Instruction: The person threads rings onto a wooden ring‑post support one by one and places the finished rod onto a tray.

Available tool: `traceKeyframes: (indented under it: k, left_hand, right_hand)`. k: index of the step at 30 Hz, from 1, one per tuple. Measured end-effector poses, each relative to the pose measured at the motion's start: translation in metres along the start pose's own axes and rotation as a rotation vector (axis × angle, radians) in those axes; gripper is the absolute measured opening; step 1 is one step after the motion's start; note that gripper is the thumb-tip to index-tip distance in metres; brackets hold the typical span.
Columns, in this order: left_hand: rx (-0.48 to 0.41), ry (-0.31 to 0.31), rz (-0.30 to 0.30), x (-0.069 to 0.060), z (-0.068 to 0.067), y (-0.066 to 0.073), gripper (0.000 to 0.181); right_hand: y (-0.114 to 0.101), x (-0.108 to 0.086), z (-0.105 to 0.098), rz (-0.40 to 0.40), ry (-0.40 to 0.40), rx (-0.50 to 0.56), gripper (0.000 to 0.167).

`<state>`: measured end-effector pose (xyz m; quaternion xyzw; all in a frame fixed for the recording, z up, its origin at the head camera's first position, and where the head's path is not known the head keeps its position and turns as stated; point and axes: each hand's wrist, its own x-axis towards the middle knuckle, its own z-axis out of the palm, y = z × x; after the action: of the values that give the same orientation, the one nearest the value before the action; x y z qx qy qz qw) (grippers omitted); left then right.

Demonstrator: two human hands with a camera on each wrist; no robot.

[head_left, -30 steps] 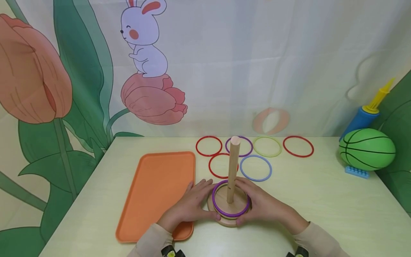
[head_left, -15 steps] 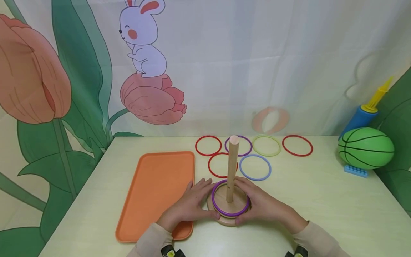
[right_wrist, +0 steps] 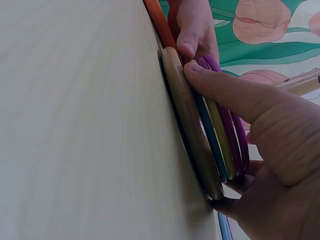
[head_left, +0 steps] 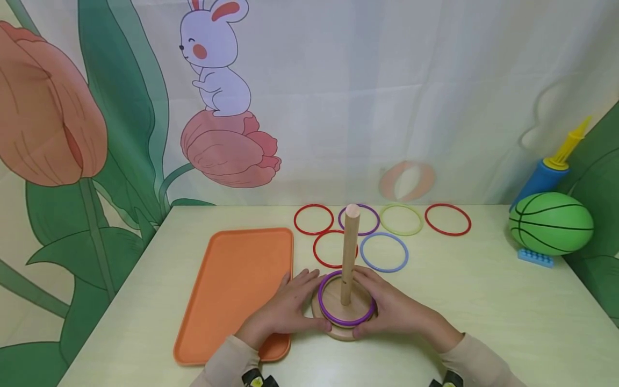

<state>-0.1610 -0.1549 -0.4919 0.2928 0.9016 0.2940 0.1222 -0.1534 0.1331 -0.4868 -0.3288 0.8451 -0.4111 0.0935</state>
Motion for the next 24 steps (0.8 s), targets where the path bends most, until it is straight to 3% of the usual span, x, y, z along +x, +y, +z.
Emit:
traceKeyframes:
  k: [24]
  left_hand:
    - [-0.027,0.018,0.009,-0.0012,-0.0010,0.0014,0.099]
  right_hand:
    - [-0.0004,-0.0021,-0.0002,0.008,-0.015,-0.008,0.119]
